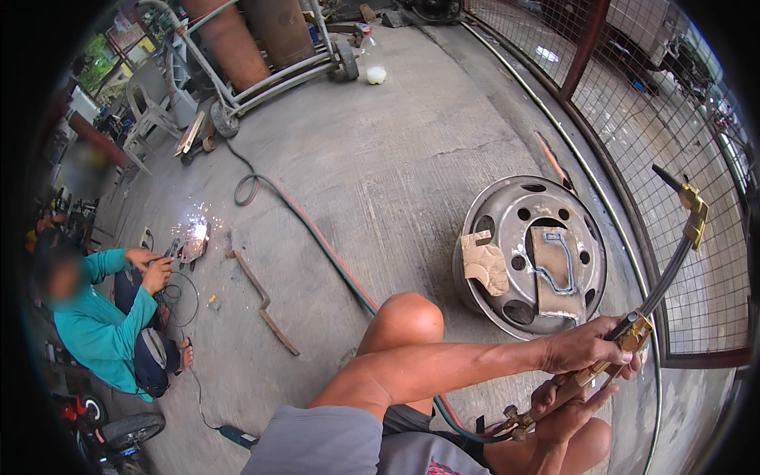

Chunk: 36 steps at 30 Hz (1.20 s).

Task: The person uses a handheld welding torch to heat and weld a metal wheel rim placed on the floor. They ignite the torch, direct the flame onto the rim's surface, and adjust the tool as needed while sitting cross-legged.

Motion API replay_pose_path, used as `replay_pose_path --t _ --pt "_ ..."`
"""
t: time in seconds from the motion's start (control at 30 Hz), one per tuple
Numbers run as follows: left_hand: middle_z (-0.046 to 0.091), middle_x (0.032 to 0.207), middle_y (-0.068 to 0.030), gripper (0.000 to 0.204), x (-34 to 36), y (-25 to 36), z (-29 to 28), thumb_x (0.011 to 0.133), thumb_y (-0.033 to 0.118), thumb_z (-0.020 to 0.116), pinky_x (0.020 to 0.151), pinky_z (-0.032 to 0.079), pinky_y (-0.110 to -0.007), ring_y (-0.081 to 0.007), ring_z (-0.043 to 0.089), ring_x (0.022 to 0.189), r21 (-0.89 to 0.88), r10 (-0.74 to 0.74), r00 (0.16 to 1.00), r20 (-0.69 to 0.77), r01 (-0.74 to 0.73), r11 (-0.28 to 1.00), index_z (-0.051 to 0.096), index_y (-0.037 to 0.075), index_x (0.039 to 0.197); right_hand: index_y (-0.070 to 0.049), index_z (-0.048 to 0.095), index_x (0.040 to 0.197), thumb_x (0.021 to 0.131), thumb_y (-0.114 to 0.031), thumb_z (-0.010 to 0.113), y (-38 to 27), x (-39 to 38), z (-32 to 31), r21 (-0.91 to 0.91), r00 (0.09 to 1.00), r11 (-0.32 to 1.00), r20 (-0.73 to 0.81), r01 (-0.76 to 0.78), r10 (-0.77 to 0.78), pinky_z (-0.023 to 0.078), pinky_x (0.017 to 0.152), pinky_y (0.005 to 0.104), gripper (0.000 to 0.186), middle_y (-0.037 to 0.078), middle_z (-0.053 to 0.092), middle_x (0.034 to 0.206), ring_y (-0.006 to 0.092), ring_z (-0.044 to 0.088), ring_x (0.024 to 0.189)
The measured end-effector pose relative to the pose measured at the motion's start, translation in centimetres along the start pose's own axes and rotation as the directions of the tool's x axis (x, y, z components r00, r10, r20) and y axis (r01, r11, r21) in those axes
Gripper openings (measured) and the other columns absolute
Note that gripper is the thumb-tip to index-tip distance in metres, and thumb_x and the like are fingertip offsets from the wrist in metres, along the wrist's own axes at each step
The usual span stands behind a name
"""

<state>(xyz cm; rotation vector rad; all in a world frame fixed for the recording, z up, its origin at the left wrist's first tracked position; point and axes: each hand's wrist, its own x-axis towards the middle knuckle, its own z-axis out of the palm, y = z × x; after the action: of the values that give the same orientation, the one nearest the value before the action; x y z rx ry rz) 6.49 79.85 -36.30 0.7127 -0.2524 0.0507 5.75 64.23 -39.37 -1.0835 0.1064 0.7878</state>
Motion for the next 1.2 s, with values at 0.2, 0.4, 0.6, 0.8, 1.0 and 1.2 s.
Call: replay_pose_path --t 0.2,0.4,0.6,0.8,1.0,1.2 --pt "0.062 0.138 -0.0177 0.061 -0.4 0.9 -1.1 0.104 0.02 0.06 0.113 0.045 -0.042 -0.0255 0.062 0.127 0.089 -0.042 0.982 0.186 0.025 0.996 0.038 -0.003 0.156 -0.008 0.057 0.077 0.078 -0.103 0.016 -0.5 0.4 -0.9 -0.075 0.974 0.992 0.195 -0.098 0.111 0.032 0.038 0.0304 0.104 0.004 0.041 0.047 0.0191 0.039 0.037" --pt "0.067 0.128 -0.0198 0.082 0.2 1.6 -1.4 0.092 0.022 0.067 0.115 0.042 -0.045 -0.0303 0.06 0.129 0.067 -0.207 0.953 0.222 0.196 0.978 0.028 -0.007 0.159 -0.005 0.059 0.077 0.074 -0.106 0.014 -0.5 1.3 -1.4 -0.011 0.88 0.97 0.418 -0.244 0.226 0.034 0.042 0.0328 0.111 0.007 0.044 0.052 0.02 0.04 0.041" --pt "0.071 0.099 -0.0127 0.046 0.7 -0.8 -1.3 0.095 0.019 0.07 0.116 0.043 -0.048 -0.0226 0.07 0.105 0.234 -0.156 0.982 0.104 0.129 0.964 0.055 -0.002 0.132 -0.003 0.055 0.079 0.067 -0.109 0.01 0.5 1.6 -1.9 -0.049 0.804 0.939 0.502 -0.341 0.319 0.036 0.041 0.0271 0.116 0.005 0.045 0.053 0.0153 0.043 0.041" --pt "0.056 0.069 -0.0047 0.025 0.3 -1.4 -1.4 0.088 0.019 0.069 0.108 0.05 -0.062 -0.0255 0.072 0.08 -0.009 -0.176 0.975 -0.139 0.176 0.984 0.06 0.007 0.109 0.001 0.062 0.087 0.073 -0.103 0.005 0.5 0.9 -1.3 -0.295 0.928 0.948 0.309 -0.117 0.21 0.051 0.055 0.0295 0.12 0.011 0.06 0.07 0.0191 0.064 0.063" --pt "0.05 0.067 -0.0003 0.022 1.3 -3.3 -3.1 0.091 0.017 0.072 0.067 0.061 -0.04 -0.0133 0.057 0.058 0.033 -0.208 0.917 -0.341 0.233 0.972 0.057 0.009 0.105 0.003 0.071 0.108 0.1 -0.074 0.044 -4.5 -2.7 -4.4 -0.886 0.938 0.328 0.346 0.328 -0.005 0.055 0.081 0.044 0.082 0.02 0.073 0.094 0.0339 0.072 0.091" --pt "0.057 0.063 0.0001 0.013 3.4 -10.6 -5.0 0.087 0.007 0.074 0.045 0.04 -0.028 -0.0105 0.052 0.048 0.446 -0.085 0.806 -0.586 0.408 0.797 0.062 0.007 0.085 0.002 0.075 0.109 0.102 -0.032 0.07 -14.4 -6.7 -8.8 -0.735 0.894 0.548 0.181 0.399 -0.409 0.058 0.079 0.0331 0.035 0.012 0.077 0.097 0.0183 0.073 0.088"
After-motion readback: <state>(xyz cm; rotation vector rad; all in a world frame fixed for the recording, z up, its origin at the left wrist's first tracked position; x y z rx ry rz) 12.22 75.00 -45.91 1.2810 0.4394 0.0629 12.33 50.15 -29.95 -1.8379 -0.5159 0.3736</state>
